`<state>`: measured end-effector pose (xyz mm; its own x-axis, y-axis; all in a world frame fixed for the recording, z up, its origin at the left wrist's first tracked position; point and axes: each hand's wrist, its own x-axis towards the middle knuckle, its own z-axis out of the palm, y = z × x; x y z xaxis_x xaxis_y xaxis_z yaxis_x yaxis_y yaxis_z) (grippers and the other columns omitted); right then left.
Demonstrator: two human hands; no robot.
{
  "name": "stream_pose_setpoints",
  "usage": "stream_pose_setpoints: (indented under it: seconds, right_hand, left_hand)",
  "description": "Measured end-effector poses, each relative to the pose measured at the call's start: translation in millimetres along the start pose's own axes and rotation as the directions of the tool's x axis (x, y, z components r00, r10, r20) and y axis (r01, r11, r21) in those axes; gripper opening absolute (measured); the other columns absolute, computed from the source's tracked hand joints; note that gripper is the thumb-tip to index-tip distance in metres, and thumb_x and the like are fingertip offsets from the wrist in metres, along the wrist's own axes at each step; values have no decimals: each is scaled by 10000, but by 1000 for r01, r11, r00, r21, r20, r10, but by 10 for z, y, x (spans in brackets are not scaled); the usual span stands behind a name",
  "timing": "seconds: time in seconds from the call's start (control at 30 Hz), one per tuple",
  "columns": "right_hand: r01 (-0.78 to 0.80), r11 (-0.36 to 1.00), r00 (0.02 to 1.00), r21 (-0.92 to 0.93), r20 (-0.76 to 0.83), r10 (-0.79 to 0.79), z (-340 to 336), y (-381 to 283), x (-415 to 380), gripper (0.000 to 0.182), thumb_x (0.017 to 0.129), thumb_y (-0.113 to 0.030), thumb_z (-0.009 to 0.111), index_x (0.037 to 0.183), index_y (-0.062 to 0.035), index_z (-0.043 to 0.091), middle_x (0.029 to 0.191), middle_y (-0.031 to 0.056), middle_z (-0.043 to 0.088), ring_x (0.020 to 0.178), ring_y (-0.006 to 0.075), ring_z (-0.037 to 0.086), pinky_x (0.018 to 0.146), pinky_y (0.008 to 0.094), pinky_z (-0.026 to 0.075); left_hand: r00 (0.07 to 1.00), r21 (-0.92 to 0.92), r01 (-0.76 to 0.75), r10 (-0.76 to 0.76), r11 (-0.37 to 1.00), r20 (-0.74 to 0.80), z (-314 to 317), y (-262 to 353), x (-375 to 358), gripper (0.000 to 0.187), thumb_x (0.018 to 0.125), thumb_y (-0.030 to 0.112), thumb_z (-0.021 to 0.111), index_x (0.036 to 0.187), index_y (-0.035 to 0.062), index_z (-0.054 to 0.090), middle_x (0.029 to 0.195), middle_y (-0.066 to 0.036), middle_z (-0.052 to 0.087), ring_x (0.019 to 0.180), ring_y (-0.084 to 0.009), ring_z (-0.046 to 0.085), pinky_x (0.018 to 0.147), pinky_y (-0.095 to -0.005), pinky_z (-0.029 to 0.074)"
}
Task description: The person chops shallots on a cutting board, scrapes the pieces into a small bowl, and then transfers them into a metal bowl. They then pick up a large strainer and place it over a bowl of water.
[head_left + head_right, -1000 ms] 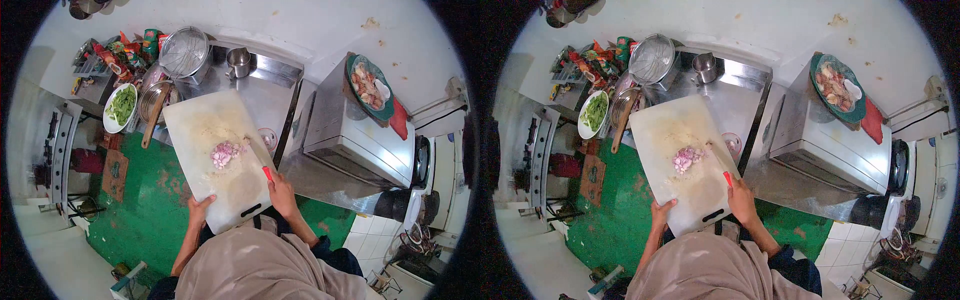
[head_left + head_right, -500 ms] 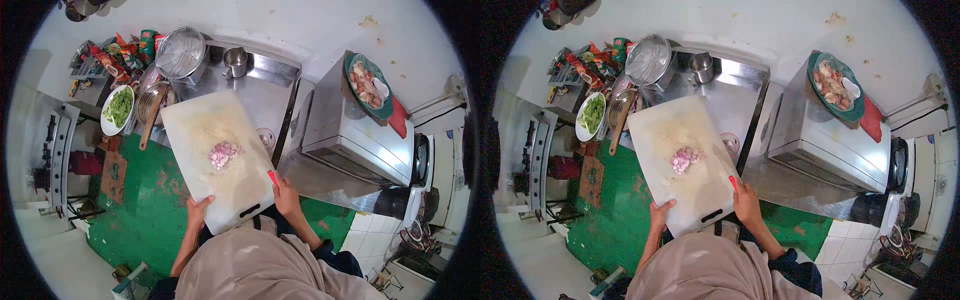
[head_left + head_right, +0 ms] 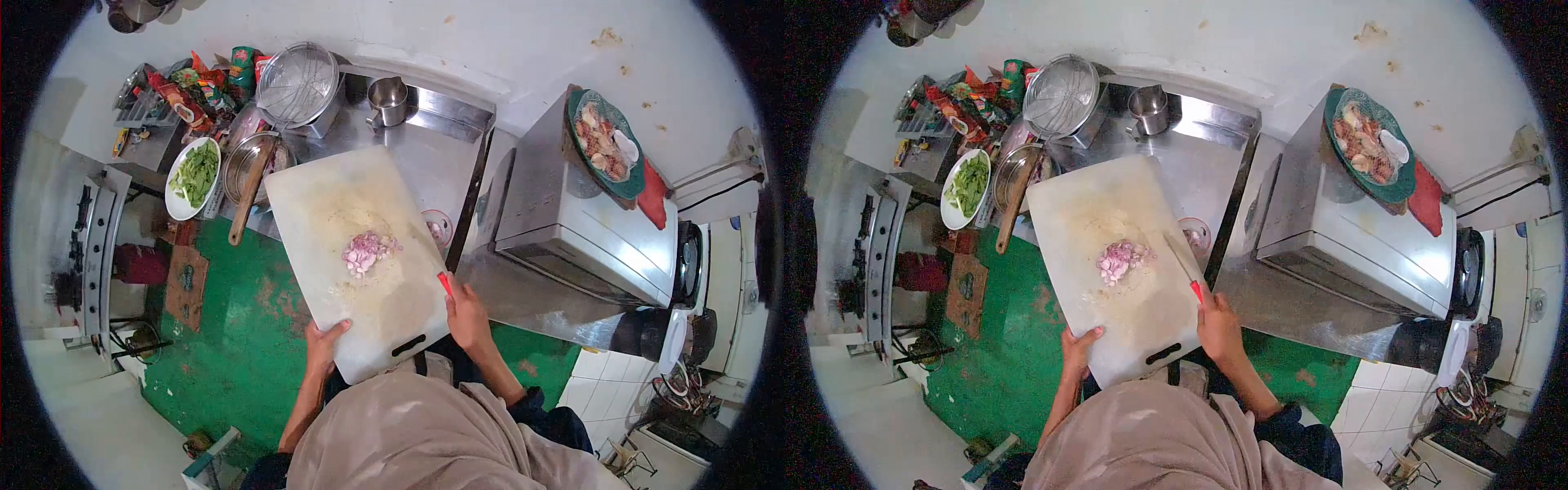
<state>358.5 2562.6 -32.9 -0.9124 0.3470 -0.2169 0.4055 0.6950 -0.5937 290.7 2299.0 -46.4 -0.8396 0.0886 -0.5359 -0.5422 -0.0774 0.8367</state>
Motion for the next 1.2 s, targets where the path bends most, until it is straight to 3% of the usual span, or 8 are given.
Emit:
stream_pose_setpoints:
  seconds: [0.1, 0.2, 0.4, 0.5, 0.7, 1.0, 1.07, 1.2]
  right_hand:
    - [-107, 991, 994, -80, -4, 107, -88, 13, 71, 467, 876, -115, 502, 1331, -69, 404, 1002, 238, 533, 881, 425, 563, 767, 498, 462]
    - [-17, 997, 995, -75, -98, 10, -32, 165, 58, 465, 876, -117, 501, 1327, -58, 405, 1010, 246, 532, 887, 425, 562, 773, 495, 463]
    - [-60, 996, 998, -72, 0, 60, -42, 165, 50, 451, 872, -113, 502, 1311, -44, 424, 1010, 259, 534, 898, 426, 555, 779, 493, 452]
    - [49, 998, 995, -45, -87, -52, -118, 181, -45, 443, 863, -114, 516, 1297, -57, 451, 983, 235, 540, 877, 413, 558, 782, 477, 454]
    - [196, 977, 980, 77, 1, -197, -190, 25, -269, 409, 866, -122, 513, 1274, -100, 509, 899, 170, 532, 798, 338, 559, 697, 429, 456]
    - [117, 992, 993, -42, -12, -117, -148, 6, -268, 453, 849, -116, 530, 1294, -61, 461, 921, 165, 535, 809, 335, 578, 680, 433, 488]
    - [94, 995, 995, -17, -13, -94, -156, 43, -276, 447, 853, -115, 518, 1291, -49, 459, 925, 179, 534, 818, 351, 573, 685, 443, 481]
    - [76, 990, 997, 117, -26, -73, -198, -36, -304, 457, 858, -106, 499, 1305, -32, 437, 924, 207, 528, 824, 380, 564, 696, 449, 469]
  left_hand:
    - [1000, -15, -3, 4, 1000, 8, -19, -3, 0, 441, 706, 30, 717, 1106, -32, 541, 994, -130, 637, 844, -223, 628, 772, -365, 504]
    - [1000, -14, 9, -9, 1000, 8, -46, -39, 32, 449, 707, 31, 717, 1114, -32, 538, 996, -132, 636, 849, -225, 627, 769, -367, 506]
    - [1000, 27, 23, -23, 999, 11, -39, -20, 42, 557, 678, 117, 731, 1159, -35, 493, 1003, -142, 616, 840, -246, 620, 759, -376, 510]
    - [1000, 32, 21, -21, 999, 8, -27, 38, 22, 569, 677, 116, 731, 1167, -35, 485, 1006, -144, 613, 838, -251, 620, 757, -378, 510]
    - [998, 7, 54, -54, 999, 20, -13, 74, 20, 583, 671, 116, 735, 1171, -40, 480, 1009, -155, 610, 844, -259, 622, 756, -383, 511]
    - [999, 38, 25, -27, 999, 41, -5, 91, 12, 505, 689, 92, 725, 1129, -40, 516, 978, -145, 626, 827, -239, 627, 742, -368, 514]
    - [998, 14, 47, -48, 999, 30, -17, 82, 11, 422, 708, 35, 716, 1087, -47, 551, 979, -136, 639, 821, -225, 636, 756, -362, 515]
    - [999, 14, 26, -26, 1000, 37, -26, 42, 28, 462, 695, 67, 727, 1102, -40, 538, 974, -134, 634, 816, -226, 631, 748, -366, 513]
